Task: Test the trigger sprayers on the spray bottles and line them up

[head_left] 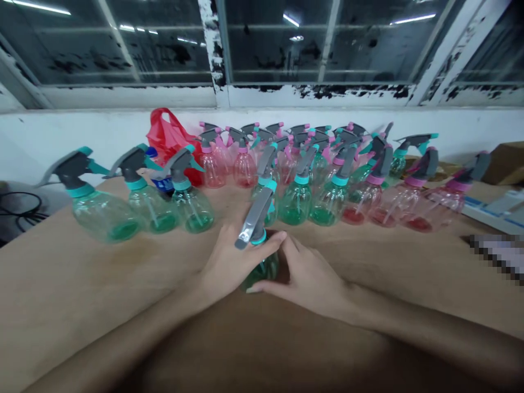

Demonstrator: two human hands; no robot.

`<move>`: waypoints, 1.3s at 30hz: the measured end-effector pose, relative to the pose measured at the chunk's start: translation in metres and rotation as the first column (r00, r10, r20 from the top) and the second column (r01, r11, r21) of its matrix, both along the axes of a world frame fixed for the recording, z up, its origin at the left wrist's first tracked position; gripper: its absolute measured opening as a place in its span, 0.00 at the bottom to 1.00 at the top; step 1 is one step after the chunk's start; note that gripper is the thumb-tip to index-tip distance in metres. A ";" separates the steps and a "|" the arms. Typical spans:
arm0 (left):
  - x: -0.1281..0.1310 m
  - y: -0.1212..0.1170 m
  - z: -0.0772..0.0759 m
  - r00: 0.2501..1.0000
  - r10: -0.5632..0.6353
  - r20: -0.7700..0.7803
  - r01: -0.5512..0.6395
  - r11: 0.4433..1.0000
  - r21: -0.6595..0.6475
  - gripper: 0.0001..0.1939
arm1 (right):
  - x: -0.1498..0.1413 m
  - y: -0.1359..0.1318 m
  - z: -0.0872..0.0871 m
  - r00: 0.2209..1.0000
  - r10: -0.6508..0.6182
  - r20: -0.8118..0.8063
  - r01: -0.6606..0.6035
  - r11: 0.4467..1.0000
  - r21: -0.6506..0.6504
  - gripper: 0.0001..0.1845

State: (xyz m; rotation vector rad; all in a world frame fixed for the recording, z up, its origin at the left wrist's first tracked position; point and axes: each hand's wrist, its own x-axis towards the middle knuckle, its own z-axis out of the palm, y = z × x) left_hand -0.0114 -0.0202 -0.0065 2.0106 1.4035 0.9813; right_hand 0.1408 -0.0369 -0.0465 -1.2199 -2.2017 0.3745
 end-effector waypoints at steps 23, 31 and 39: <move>-0.119 -0.027 -0.008 0.950 0.087 -0.299 -0.100 0.995 -0.030 0.12 | -0.083 0.079 0.023 0.924 -0.285 0.257 0.240 0.951 0.193 0.41; -0.114 -0.003 -0.014 0.986 -0.011 -0.164 -0.003 0.996 -0.084 0.12 | -0.088 0.089 0.027 0.886 -0.327 0.328 0.268 0.940 0.212 0.38; -0.095 0.022 -0.015 0.998 -0.048 -0.047 0.043 0.994 -0.100 0.10 | -0.059 0.062 0.030 0.940 -0.261 0.218 0.204 0.945 0.254 0.26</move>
